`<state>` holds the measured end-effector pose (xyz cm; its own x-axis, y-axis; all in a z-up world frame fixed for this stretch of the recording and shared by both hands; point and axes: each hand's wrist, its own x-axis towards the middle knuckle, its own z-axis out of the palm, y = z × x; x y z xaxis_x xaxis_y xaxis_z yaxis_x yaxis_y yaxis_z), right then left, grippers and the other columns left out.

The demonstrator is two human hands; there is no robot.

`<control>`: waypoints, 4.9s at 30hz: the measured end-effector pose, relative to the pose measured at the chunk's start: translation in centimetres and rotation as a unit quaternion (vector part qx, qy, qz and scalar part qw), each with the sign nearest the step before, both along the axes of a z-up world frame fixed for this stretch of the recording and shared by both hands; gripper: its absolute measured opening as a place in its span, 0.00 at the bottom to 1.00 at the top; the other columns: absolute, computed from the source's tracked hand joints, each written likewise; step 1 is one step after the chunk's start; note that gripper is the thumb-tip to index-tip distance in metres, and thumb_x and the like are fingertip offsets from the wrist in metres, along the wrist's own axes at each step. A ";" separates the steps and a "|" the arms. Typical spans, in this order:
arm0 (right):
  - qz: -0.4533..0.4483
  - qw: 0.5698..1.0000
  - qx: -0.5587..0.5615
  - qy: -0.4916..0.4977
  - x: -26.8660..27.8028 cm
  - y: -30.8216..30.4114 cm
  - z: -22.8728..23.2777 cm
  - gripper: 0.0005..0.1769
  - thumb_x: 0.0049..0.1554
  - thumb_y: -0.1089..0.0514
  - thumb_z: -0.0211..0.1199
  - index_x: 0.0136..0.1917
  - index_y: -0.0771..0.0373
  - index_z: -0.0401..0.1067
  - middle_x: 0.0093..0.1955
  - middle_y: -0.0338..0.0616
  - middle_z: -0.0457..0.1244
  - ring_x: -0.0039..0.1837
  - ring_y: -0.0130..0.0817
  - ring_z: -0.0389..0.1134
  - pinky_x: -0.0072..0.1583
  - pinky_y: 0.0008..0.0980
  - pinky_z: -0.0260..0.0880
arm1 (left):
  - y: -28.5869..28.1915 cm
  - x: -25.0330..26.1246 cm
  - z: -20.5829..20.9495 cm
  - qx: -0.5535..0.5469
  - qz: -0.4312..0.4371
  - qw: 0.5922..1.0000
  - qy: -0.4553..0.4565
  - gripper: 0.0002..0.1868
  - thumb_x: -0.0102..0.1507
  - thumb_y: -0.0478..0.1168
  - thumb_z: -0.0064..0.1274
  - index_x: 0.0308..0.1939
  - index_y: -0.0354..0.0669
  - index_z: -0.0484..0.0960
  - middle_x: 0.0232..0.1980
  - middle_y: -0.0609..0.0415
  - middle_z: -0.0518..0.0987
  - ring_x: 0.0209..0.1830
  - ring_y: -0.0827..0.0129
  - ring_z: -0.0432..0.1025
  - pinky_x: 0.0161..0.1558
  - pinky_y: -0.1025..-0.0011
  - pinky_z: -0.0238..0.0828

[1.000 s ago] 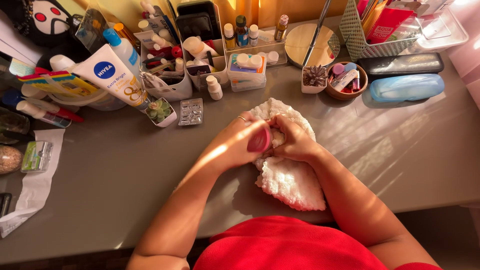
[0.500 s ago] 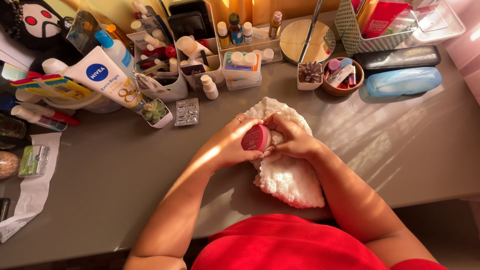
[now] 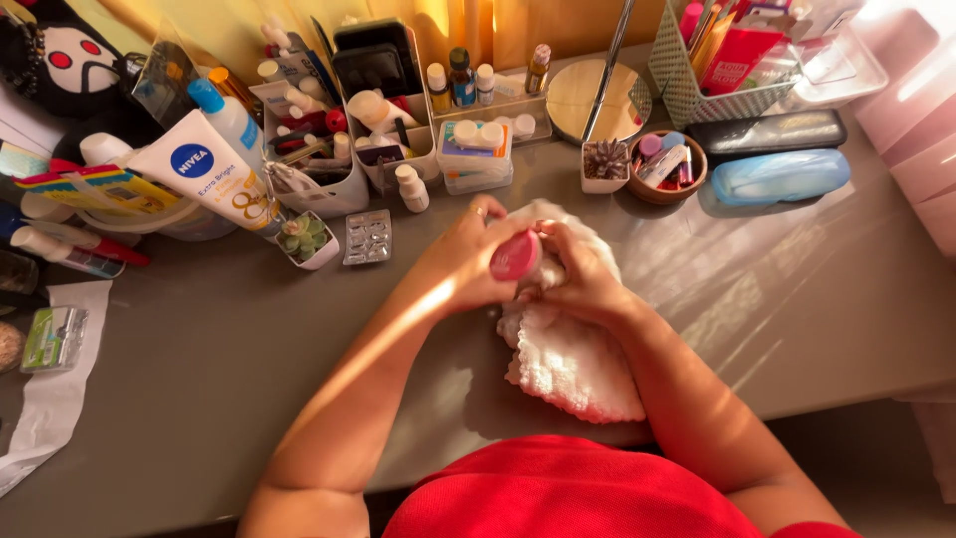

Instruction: The person wipes a small pink jar and several small white containers with a white cloth on a cluttered countertop. They then wipe the countertop surface itself and walk to another area while holding the cloth.

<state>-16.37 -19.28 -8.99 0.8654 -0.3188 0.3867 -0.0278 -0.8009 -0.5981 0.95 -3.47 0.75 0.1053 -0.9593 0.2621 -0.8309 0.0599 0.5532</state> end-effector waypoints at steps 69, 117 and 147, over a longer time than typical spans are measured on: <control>-0.062 0.956 -0.279 0.059 5.8 3.1 1.9 0.34 0.50 0.45 0.62 0.70 0.53 0.73 0.66 0.42 0.69 0.63 0.41 0.65 0.60 0.44 0.63 | 5.3 8.9 -7.7 -0.218 0.158 0.944 -0.190 0.18 0.62 0.37 0.52 0.55 0.57 0.82 0.48 0.59 0.82 0.57 0.67 0.78 0.64 0.63 0.69; -0.191 0.933 -0.226 0.206 -0.3 13.3 1.4 0.28 0.59 0.40 0.56 0.68 0.52 0.69 0.69 0.33 0.66 0.65 0.39 0.64 0.65 0.45 0.61 | 12.7 3.7 -13.3 -0.124 0.178 0.956 -0.199 0.13 0.59 0.38 0.53 0.48 0.55 0.82 0.52 0.55 0.80 0.63 0.62 0.74 0.65 0.60 0.67; -0.411 0.731 -0.541 -0.066 -11.6 0.1 -0.3 0.15 0.60 0.50 0.56 0.54 0.61 0.73 0.41 0.43 0.63 0.38 0.41 0.66 0.43 0.38 0.72 | -1.4 -10.2 -10.8 -0.051 0.085 0.978 -0.186 0.25 0.59 0.48 0.57 0.60 0.50 0.76 0.66 0.48 0.74 0.76 0.54 0.63 0.71 0.44 0.56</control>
<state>-27.94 -19.22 -9.30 0.4854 -0.1562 0.8602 -0.7646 -0.5530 0.3310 -9.22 -4.84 -10.08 0.1398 -0.9032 0.4059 -0.9760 -0.0566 0.2101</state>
